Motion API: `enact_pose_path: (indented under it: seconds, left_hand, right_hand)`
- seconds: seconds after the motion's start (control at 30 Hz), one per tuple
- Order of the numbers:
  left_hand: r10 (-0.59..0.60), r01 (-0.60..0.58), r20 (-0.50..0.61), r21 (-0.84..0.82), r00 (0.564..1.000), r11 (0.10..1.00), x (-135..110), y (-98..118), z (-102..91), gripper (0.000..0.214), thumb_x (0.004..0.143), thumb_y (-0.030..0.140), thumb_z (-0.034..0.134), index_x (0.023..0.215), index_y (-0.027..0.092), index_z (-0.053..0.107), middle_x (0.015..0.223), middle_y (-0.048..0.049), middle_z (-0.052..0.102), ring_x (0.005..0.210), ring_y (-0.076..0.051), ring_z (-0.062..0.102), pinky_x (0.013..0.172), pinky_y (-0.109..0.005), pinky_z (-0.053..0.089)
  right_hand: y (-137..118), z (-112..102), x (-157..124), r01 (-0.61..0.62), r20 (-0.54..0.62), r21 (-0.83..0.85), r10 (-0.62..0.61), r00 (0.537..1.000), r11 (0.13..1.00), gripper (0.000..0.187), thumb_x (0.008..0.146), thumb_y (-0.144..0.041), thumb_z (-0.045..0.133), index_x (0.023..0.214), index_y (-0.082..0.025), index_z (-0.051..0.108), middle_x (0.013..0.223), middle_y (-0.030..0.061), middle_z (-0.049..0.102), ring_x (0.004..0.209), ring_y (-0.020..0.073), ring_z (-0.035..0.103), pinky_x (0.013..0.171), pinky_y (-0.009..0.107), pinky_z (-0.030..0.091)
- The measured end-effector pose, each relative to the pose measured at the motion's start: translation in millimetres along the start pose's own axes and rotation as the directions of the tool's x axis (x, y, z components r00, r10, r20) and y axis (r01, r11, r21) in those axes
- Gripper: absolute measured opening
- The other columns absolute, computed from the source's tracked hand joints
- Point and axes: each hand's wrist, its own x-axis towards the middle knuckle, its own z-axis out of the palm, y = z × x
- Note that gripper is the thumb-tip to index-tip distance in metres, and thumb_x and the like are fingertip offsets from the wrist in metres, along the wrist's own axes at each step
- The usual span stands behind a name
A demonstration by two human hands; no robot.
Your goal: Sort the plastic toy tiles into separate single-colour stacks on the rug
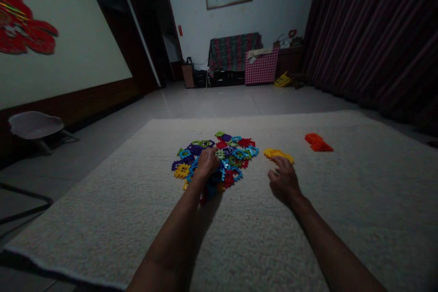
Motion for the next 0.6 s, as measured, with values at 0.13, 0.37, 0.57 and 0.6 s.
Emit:
enact_pose_path:
  seconds: [0.13,0.37,0.57,0.6]
  left_hand:
    - [-0.090,0.090,0.006,0.014,0.996,0.996,-20.5,-35.9,1.6,0.041,0.088,0.018,0.051,0.126,0.018,0.066,0.119,-0.0126,0.070,0.114,-0.025,0.063,0.099,-0.032,0.046]
    - [-0.073,0.072,-0.020,-0.054,0.997,0.996,-39.5,-50.9,17.8,0.030,0.089,0.022,0.054,0.114,0.018,0.071,0.113,-0.0110,0.072,0.110,-0.023,0.063,0.098,-0.031,0.045]
    - [-0.057,0.049,-0.075,-0.107,0.996,0.993,-37.4,-51.0,24.5,0.028,0.085,0.018,0.057,0.109,0.017,0.071,0.111,-0.0113,0.071,0.109,-0.025,0.062,0.097,-0.033,0.046]
    - [-0.054,0.043,-0.088,-0.120,0.995,0.992,-36.6,-51.5,26.0,0.029,0.084,0.016,0.057,0.109,0.018,0.071,0.111,-0.0110,0.071,0.108,-0.024,0.062,0.097,-0.033,0.046]
  right_hand:
    - [-69.4,17.5,-24.4,0.026,0.190,0.175,-0.060,0.980,0.984,0.028,0.075,-0.008,0.048,0.097,-0.019,0.063,0.100,0.0093,0.061,0.093,0.0216,0.059,0.076,0.033,0.051]
    - [-152.8,41.7,-45.4,0.064,0.378,0.007,-0.061,0.924,0.998,0.028,0.078,-0.022,0.060,0.106,-0.018,0.061,0.100,0.0093,0.060,0.094,0.0245,0.054,0.082,0.037,0.043]
    - [-166.5,45.9,-38.0,0.042,0.442,-0.138,0.024,0.897,0.990,0.024,0.078,-0.034,0.066,0.098,-0.022,0.060,0.100,0.0080,0.058,0.094,0.0251,0.052,0.078,0.035,0.038]
    - [-165.2,47.2,-37.7,0.046,0.435,-0.126,0.014,0.901,0.991,0.023,0.079,-0.034,0.066,0.097,-0.022,0.059,0.100,0.0075,0.058,0.094,0.0246,0.052,0.078,0.035,0.038]
